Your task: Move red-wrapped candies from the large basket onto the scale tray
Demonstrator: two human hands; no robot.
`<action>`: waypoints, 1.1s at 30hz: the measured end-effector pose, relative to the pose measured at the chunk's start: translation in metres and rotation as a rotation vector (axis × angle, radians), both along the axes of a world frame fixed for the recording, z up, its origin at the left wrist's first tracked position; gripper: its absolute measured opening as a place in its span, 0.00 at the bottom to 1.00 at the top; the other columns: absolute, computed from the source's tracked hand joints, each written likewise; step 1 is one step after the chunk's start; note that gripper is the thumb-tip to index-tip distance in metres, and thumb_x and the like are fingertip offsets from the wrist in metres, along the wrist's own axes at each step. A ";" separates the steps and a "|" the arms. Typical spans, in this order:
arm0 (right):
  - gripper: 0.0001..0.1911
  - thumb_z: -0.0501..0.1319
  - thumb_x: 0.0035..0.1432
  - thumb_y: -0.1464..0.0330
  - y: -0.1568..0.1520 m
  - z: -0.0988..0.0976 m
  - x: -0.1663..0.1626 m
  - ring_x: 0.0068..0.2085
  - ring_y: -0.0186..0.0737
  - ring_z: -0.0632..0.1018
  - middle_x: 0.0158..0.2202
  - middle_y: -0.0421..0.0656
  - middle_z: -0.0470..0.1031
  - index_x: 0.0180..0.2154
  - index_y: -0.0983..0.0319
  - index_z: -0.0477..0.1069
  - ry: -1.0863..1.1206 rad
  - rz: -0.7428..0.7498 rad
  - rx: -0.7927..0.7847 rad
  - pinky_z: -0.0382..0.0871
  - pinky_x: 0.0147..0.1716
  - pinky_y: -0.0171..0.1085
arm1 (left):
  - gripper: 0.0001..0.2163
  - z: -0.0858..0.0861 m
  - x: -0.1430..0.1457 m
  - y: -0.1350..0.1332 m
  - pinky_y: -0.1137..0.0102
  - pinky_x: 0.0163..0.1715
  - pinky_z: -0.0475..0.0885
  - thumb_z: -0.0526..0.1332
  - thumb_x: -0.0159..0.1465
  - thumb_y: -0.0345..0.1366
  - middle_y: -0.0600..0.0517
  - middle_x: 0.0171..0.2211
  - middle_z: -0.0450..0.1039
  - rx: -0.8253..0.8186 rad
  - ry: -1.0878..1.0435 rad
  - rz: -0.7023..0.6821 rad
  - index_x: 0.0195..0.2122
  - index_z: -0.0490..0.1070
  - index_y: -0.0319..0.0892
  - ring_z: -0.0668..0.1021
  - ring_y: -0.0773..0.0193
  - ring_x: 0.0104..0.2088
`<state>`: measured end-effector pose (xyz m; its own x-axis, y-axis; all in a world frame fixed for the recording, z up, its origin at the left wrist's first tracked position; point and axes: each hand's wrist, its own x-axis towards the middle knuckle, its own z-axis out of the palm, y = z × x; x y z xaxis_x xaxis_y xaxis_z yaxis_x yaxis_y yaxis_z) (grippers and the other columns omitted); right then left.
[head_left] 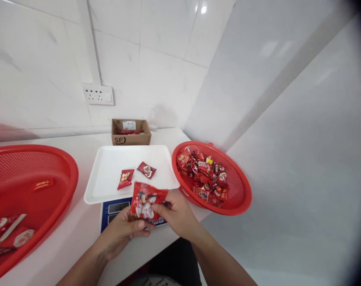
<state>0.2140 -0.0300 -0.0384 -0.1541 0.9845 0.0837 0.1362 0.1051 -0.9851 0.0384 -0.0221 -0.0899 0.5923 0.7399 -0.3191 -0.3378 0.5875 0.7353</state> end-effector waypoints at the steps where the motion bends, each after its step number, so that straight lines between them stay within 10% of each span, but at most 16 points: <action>1: 0.08 0.62 0.55 0.67 0.005 0.000 0.001 0.37 0.41 0.77 0.34 0.42 0.78 0.37 0.62 0.76 0.033 -0.039 -0.006 0.71 0.38 0.38 | 0.20 -0.001 -0.001 0.000 0.74 0.30 0.75 0.77 0.43 0.39 0.50 0.33 0.79 -0.006 -0.001 -0.037 0.37 0.77 0.42 0.80 0.63 0.33; 8: 0.35 0.58 0.58 0.60 0.029 0.012 0.026 0.58 0.42 0.70 0.64 0.52 0.60 0.64 0.62 0.51 -0.138 -0.204 0.017 0.67 0.53 0.41 | 0.20 -0.008 -0.002 0.004 0.69 0.34 0.75 0.73 0.50 0.43 0.48 0.38 0.77 0.086 0.046 -0.147 0.43 0.75 0.43 0.79 0.60 0.38; 17: 0.14 0.64 0.50 0.66 0.035 0.018 0.157 0.44 0.56 0.78 0.42 0.51 0.79 0.40 0.63 0.77 -0.989 -0.019 -0.277 0.69 0.47 0.49 | 0.21 -0.017 -0.002 0.006 0.68 0.36 0.73 0.72 0.51 0.44 0.48 0.40 0.76 0.162 0.030 -0.205 0.45 0.73 0.45 0.78 0.59 0.41; 21: 0.33 0.68 0.42 0.64 0.034 0.001 0.193 0.55 0.60 0.71 0.57 0.54 0.69 0.53 0.63 0.71 -1.136 0.111 -0.468 0.65 0.53 0.47 | 0.21 -0.021 -0.002 0.006 0.67 0.37 0.73 0.72 0.51 0.44 0.48 0.41 0.76 0.173 0.017 -0.233 0.45 0.73 0.46 0.78 0.59 0.41; 27: 0.48 0.66 0.46 0.59 0.036 -0.018 0.198 0.66 0.65 0.52 0.69 0.55 0.39 0.65 0.64 0.50 -1.280 0.062 -0.560 0.53 0.60 0.51 | 0.22 -0.024 -0.003 0.007 0.66 0.37 0.72 0.72 0.50 0.45 0.49 0.42 0.76 0.178 0.001 -0.231 0.45 0.73 0.47 0.78 0.59 0.41; 33: 0.40 0.58 0.55 0.52 0.038 -0.008 0.182 0.60 0.60 0.66 0.65 0.60 0.54 0.62 0.68 0.56 -1.254 0.151 -0.563 0.60 0.57 0.47 | 0.22 -0.022 -0.002 0.008 0.67 0.37 0.72 0.72 0.51 0.45 0.48 0.41 0.76 0.189 0.009 -0.214 0.45 0.73 0.46 0.78 0.59 0.40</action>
